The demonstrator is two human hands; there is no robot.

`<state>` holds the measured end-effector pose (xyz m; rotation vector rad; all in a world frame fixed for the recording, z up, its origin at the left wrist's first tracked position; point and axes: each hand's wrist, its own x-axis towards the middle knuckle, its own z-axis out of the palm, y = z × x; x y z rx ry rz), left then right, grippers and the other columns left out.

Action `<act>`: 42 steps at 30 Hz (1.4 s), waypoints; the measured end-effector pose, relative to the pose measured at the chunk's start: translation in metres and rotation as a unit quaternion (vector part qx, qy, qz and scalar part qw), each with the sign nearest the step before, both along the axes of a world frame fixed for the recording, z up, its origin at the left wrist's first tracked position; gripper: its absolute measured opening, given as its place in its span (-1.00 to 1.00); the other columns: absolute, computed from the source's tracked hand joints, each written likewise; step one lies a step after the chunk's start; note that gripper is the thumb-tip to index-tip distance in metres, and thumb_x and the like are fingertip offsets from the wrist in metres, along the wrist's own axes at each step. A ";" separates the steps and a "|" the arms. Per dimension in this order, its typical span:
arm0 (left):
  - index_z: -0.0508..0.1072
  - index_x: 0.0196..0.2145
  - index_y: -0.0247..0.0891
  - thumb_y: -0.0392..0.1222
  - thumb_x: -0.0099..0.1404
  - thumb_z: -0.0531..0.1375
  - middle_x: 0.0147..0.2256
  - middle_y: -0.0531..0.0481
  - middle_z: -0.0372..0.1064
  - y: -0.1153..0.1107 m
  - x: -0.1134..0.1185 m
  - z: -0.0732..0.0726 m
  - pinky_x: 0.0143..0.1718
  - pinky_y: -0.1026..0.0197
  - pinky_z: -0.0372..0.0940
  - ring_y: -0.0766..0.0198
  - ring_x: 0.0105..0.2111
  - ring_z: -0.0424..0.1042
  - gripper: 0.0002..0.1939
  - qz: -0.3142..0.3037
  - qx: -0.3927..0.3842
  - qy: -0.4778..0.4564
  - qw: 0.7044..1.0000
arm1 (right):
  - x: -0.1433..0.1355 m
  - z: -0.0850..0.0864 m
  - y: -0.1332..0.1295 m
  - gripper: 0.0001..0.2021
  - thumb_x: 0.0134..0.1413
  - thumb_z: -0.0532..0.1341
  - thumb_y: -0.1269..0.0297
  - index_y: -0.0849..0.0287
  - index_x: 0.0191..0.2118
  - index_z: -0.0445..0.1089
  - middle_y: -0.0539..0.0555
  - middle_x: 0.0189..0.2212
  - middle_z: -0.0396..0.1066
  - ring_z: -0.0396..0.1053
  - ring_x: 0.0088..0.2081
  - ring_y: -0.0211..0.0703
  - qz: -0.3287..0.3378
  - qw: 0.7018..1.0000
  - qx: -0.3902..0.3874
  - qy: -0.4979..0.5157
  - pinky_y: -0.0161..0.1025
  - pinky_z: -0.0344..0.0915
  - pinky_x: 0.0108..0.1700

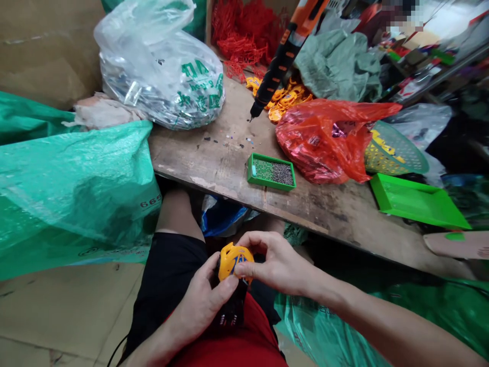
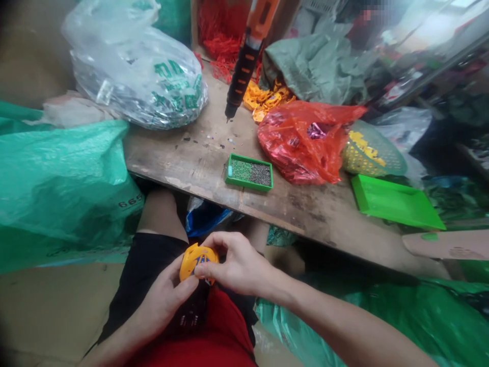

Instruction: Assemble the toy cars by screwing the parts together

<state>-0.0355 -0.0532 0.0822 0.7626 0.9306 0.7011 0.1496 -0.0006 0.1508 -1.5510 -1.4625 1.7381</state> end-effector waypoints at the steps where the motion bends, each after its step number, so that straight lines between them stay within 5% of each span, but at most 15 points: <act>1: 0.46 0.11 -0.21 0.10 0.34 0.31 0.01 -0.08 0.54 -0.001 0.000 0.001 0.08 0.08 0.37 -0.01 0.03 0.48 -0.52 -0.001 0.003 -0.004 1.000 | 0.000 0.001 0.001 -0.76 -0.15 0.47 0.24 0.19 -0.31 0.53 0.03 -0.39 0.54 0.43 -0.34 -0.15 0.009 1.000 -0.001 0.001 -0.22 0.37 -0.26; 8: 0.40 0.17 -0.17 0.08 0.36 0.30 0.10 -0.06 0.50 -0.006 0.002 0.003 0.17 0.08 0.30 0.00 0.13 0.42 -0.49 0.000 0.024 0.034 0.999 | 0.001 0.004 0.003 -0.72 -0.09 0.48 0.12 0.22 -0.34 0.52 0.04 -0.41 0.53 0.41 -0.39 -0.19 0.006 0.999 -0.040 0.024 -0.27 0.35 -0.34; 16: 0.47 0.12 -0.27 0.14 0.24 0.37 0.00 -0.16 0.57 0.005 -0.001 0.006 -0.01 0.09 0.41 -0.03 -0.01 0.51 -0.39 -0.008 0.000 -0.027 1.000 | -0.001 -0.006 0.018 -0.58 -0.24 0.57 0.00 0.24 -0.40 0.52 0.02 -0.46 0.52 0.39 -0.44 -0.25 0.049 0.996 -0.069 0.041 -0.32 0.31 -0.39; 21: 0.46 0.06 -0.29 0.13 0.25 0.37 -0.15 -0.17 0.61 0.003 0.003 0.003 -0.17 0.10 0.46 0.00 -0.20 0.61 -0.44 0.033 -0.055 -0.054 0.997 | -0.003 -0.007 0.026 -0.66 -0.08 0.50 0.07 0.24 -0.34 0.52 0.03 -0.43 0.52 0.42 -0.41 -0.22 0.090 0.995 -0.036 0.012 -0.34 0.33 -0.42; 28: 0.48 0.01 -0.27 0.11 0.32 0.32 -0.20 -0.12 0.63 -0.001 0.001 -0.005 -0.22 0.16 0.47 0.03 -0.22 0.62 -0.54 0.075 -0.032 -0.043 0.996 | 0.002 0.000 0.030 -0.65 0.05 0.43 0.28 0.17 -0.02 0.50 0.06 -0.19 0.58 0.51 -0.23 -0.15 0.168 0.984 -0.021 0.048 -0.23 0.48 -0.18; 35: 0.49 0.04 -0.21 0.06 0.33 0.33 -0.09 -0.08 0.59 -0.001 -0.001 -0.012 -0.08 0.17 0.44 0.03 -0.06 0.55 -0.57 0.084 -0.010 -0.035 0.996 | -0.005 -0.001 0.025 -0.70 0.03 0.41 0.32 0.20 -0.07 0.53 0.05 -0.29 0.55 0.48 -0.31 -0.15 0.152 0.988 -0.008 0.013 -0.26 0.42 -0.28; 42: 0.52 0.00 -0.23 0.07 0.31 0.33 -0.12 -0.08 0.58 -0.003 -0.004 -0.017 -0.10 0.14 0.43 0.05 -0.12 0.51 -0.58 0.089 -0.003 -0.013 0.996 | -0.009 0.005 0.030 -0.77 0.02 0.40 0.36 0.18 -0.14 0.55 0.00 -0.36 0.52 0.41 -0.35 -0.21 0.201 0.980 -0.007 -0.009 -0.30 0.35 -0.32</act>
